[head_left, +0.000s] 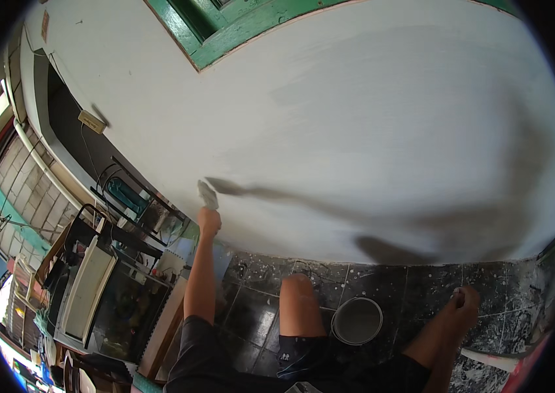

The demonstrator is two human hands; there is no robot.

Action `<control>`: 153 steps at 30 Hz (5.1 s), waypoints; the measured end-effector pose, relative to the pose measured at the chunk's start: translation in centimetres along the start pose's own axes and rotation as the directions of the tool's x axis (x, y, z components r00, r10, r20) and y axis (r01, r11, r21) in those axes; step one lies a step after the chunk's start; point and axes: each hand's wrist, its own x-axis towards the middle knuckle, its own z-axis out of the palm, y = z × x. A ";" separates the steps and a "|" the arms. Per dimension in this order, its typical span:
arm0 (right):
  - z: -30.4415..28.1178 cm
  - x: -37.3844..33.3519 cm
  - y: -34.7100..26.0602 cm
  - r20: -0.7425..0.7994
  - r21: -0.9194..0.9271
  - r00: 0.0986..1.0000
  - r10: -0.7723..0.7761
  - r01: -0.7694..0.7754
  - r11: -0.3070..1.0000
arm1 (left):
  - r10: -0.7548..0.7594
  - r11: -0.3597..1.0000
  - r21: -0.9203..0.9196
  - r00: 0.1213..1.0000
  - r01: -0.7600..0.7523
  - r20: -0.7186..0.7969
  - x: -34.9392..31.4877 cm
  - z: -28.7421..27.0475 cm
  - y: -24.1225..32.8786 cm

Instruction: The person paints a white wall with a large brush, dipping the brush into a bucket of white paint and applying it to the wall.

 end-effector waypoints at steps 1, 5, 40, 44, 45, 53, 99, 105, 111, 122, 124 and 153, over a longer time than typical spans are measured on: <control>0.4 -0.1 0.7 -0.005 -0.029 0.996 -0.091 0.091 0.995 | 0.054 0.999 -0.004 0.998 -0.054 -0.015 1.0 -0.4 -0.2; 0.2 0.7 2.5 -0.008 -0.128 0.981 -0.194 0.192 0.973 | 0.231 0.959 0.143 0.966 -0.246 0.112 -3.4 3.6 5.8; 1.1 0.2 1.7 -0.019 -0.125 0.989 -0.144 0.140 0.982 | 0.452 0.892 -0.270 0.725 -0.362 0.520 -9.9 -3.3 9.3; 1.9 0.2 1.5 0.009 -0.192 0.978 -0.207 0.204 0.960 | 0.278 0.921 -0.382 0.815 -0.075 0.508 -4.4 -3.2 5.1; 2.0 0.2 0.8 0.011 -0.182 0.978 -0.210 0.209 0.961 | 0.235 0.914 -0.404 0.852 -0.030 0.469 -2.3 -4.0 3.3; 1.3 0.2 1.9 0.011 -0.161 0.982 -0.188 0.187 0.969 | 0.052 0.991 0.129 0.995 -0.041 -0.087 3.2 -2.7 -1.4; 2.2 0.3 1.6 0.052 -0.202 0.975 -0.214 0.220 0.954 | 0.364 0.903 -0.409 0.736 -0.129 0.570 -17.1 9.2 5.9; 2.0 0.3 0.9 0.068 -0.160 0.979 -0.192 0.200 0.967 | 0.206 0.947 -0.313 0.892 -0.077 0.402 -8.2 8.2 -1.6; 1.9 0.6 2.7 0.060 -0.211 0.976 -0.207 0.215 0.954 | -0.289 0.883 -0.372 0.956 0.285 0.047 -2.3 8.0 -7.1; 2.3 0.4 2.4 0.049 -0.265 0.989 -0.136 0.144 0.953 | 0.460 0.887 -0.191 0.776 -0.420 0.431 -15.5 10.5 2.0; 2.1 0.6 2.1 0.064 -0.271 0.983 -0.171 0.182 0.945 | 0.615 0.787 -0.385 0.665 -0.482 0.424 -15.6 9.2 2.4; 2.3 0.4 1.1 0.076 -0.299 0.974 -0.215 0.228 0.927 | 0.399 0.888 -0.333 0.892 -0.318 0.213 -7.6 4.5 -1.1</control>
